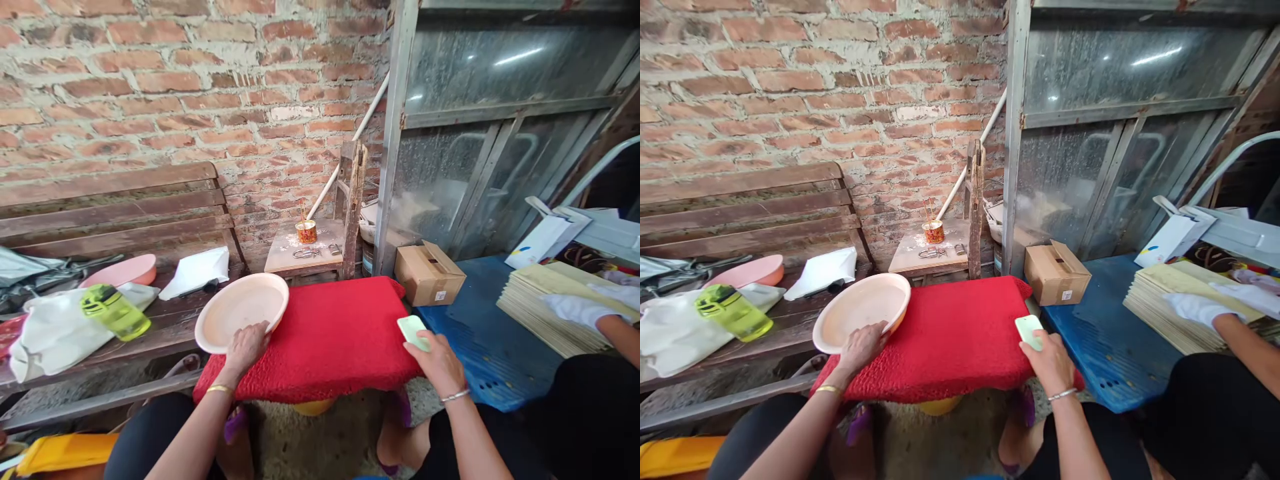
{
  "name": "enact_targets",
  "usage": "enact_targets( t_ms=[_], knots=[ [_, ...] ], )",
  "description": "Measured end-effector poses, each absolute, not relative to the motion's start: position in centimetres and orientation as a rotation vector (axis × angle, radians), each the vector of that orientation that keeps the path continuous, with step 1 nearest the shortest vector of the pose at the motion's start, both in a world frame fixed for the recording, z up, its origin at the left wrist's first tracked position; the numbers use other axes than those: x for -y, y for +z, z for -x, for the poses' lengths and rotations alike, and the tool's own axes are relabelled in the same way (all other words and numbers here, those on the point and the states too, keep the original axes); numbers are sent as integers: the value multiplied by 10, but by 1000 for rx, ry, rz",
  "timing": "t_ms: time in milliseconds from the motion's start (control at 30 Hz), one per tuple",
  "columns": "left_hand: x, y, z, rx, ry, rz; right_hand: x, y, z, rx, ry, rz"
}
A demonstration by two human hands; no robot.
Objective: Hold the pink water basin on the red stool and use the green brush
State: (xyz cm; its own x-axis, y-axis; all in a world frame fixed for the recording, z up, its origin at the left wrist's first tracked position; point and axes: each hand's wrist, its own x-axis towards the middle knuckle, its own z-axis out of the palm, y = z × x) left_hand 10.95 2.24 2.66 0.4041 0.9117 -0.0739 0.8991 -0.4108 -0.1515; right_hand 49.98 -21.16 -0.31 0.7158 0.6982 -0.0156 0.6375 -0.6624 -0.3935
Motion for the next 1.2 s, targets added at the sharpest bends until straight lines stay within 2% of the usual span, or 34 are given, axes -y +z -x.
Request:
enact_targets(
  t_ms=[167, 267, 400, 567, 733, 867, 1000, 1100, 1200],
  knots=[
    [-24, 26, -111, 1670, 221, 2557, 192, -4, -432, 1444, 287, 2331],
    [-24, 26, -112, 1701, 215, 2559, 189, -3, -422, 1535, 298, 2374],
    [-26, 24, -111, 1698, 207, 2570, 209, 1, -467, 1412, 250, 2558],
    [-27, 22, -108, 1676, 189, 2572, 254, -4, -536, 954, 145, 2884],
    [-24, 23, -111, 1718, 161, 2596, 262, -9, -546, 831, 272, 2625],
    [-23, 25, -113, 1749, 154, 2597, 241, -3, -510, 1248, 241, 2305],
    [-23, 27, -113, 1784, 132, 2603, 226, -2, -450, 1851, 368, 2030],
    [-23, 27, -113, 1795, 137, 2592, 223, -6, -423, 2132, 518, 1972],
    [-23, 26, -113, 1754, 149, 2583, 229, -12, -433, 2177, 564, 2108]
  ],
)
